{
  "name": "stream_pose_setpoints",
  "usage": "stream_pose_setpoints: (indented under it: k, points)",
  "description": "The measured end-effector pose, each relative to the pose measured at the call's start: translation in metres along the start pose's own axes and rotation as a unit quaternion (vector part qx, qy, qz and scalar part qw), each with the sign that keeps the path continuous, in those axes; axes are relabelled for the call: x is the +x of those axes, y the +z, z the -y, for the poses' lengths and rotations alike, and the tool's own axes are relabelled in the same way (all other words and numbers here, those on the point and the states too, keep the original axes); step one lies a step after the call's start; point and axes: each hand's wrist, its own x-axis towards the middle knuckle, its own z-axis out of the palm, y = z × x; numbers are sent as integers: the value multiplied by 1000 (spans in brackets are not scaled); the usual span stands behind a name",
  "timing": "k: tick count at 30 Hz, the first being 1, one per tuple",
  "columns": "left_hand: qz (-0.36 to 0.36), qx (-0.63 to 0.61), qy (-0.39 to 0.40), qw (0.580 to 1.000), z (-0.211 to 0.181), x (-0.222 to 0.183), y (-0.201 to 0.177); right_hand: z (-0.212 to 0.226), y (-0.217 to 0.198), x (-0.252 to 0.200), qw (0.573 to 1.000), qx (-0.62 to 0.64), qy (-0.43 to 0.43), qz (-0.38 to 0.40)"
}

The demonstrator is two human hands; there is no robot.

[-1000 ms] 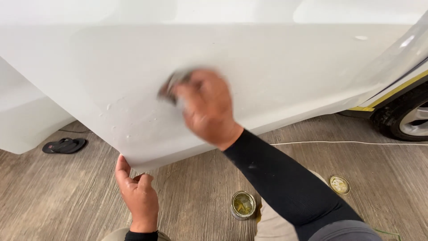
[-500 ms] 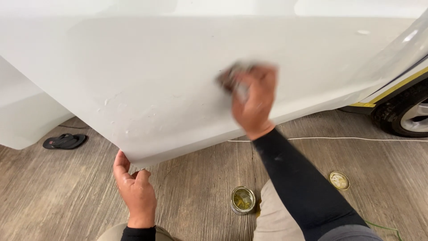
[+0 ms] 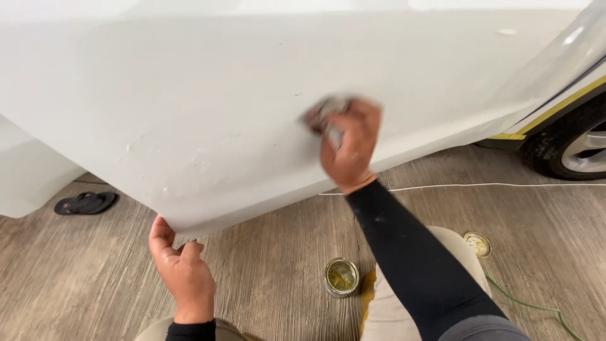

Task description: The person applies a white substance to the lower side panel of a white car door and rubs it in with a cloth. They continue wiping the area to remove the substance and clean the surface.

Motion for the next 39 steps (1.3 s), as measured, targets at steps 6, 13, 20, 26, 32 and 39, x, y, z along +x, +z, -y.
stream_pose_setpoints:
  k: [6,13,20,26,32,39]
  points:
    - [8,-27,25,999,6,3,-2,-4,-15,-65,962,-66,-86,251]
    - [12,-4,34,999,1,-1,-3,-40,-24,20,998,-59,31,-20]
    - [4,-52,22,998,4,4,2,-47,-16,-121,987,-4,46,154]
    - [5,-11,47,999,9,4,0,-34,-35,7,996,-24,62,60]
    - [1,-20,45,999,1,2,5,-48,-22,-99,979,120,76,146]
    - [7,-25,21,999,3,3,2,-29,-24,-24,994,1,67,88]
